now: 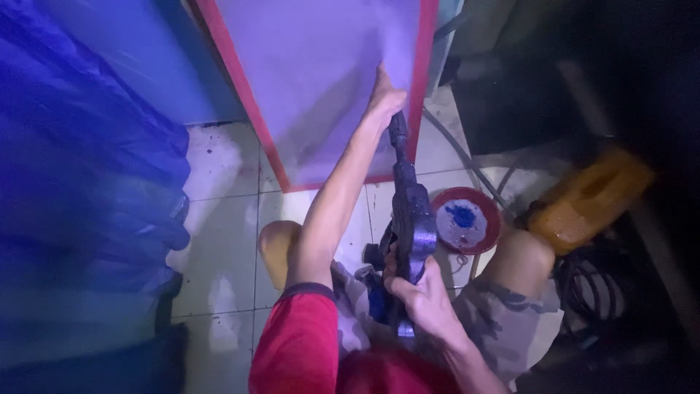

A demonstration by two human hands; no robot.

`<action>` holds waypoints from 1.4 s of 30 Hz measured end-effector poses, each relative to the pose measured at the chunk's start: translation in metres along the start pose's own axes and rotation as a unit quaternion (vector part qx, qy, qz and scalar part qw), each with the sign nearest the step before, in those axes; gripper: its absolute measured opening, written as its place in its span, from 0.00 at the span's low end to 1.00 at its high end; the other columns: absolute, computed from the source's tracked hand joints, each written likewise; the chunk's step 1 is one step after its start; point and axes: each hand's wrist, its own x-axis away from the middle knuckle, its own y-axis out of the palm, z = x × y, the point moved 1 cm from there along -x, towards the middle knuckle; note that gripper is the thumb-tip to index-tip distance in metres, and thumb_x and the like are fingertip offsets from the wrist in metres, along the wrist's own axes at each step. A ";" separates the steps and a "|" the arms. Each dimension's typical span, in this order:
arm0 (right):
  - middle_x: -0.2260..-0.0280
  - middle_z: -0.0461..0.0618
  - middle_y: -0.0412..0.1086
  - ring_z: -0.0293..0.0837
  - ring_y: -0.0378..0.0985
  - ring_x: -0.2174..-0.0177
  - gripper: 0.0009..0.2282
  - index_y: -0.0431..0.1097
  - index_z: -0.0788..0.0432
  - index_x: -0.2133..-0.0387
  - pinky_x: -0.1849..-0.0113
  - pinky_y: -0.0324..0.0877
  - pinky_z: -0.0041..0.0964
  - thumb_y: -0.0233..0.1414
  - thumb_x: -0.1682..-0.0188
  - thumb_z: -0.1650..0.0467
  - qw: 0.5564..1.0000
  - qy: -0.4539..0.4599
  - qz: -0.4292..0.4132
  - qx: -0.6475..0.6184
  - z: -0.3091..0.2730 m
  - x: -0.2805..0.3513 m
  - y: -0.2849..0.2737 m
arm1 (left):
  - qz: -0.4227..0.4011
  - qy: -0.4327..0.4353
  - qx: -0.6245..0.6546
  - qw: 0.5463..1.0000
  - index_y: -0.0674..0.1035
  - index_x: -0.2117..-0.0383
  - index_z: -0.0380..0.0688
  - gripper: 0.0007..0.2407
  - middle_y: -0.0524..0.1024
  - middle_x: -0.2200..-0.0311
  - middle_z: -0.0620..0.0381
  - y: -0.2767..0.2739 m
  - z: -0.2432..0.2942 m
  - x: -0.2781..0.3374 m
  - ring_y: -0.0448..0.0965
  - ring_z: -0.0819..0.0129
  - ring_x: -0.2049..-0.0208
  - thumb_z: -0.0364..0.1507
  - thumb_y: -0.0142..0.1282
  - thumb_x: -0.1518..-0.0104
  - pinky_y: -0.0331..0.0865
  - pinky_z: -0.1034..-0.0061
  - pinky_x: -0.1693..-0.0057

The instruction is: Cleaning screen printing frames using a high-pressure water gun

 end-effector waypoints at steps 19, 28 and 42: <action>0.73 0.53 0.73 0.45 0.73 0.73 0.14 0.71 0.66 0.63 0.66 0.69 0.35 0.51 0.65 0.82 1.000 0.009 0.013 0.009 -0.002 -0.012 -0.003 | -0.006 0.064 0.028 0.998 0.54 0.33 0.36 0.37 0.56 0.36 0.36 -0.001 0.027 0.010 0.57 0.48 0.37 0.23 0.58 0.53 0.56 0.65 0.36; 0.72 0.54 0.74 0.44 0.72 0.74 0.13 0.71 0.67 0.63 0.67 0.69 0.34 0.53 0.63 0.81 1.000 -0.010 0.027 0.011 0.006 -0.017 -0.002 | -0.005 0.097 0.038 0.995 0.51 0.32 0.34 0.40 0.53 0.33 0.36 -0.007 0.051 0.006 0.53 0.48 0.33 0.23 0.61 0.53 0.52 0.65 0.32; 0.77 0.52 0.72 0.43 0.69 0.77 0.10 0.72 0.66 0.69 0.70 0.67 0.34 0.51 0.66 0.81 0.999 -0.036 -0.004 0.027 -0.027 -0.023 0.005 | 0.003 0.151 0.066 0.986 0.48 0.30 0.32 0.44 0.47 0.28 0.35 -0.018 0.077 0.011 0.47 0.48 0.27 0.24 0.65 0.55 0.47 0.66 0.27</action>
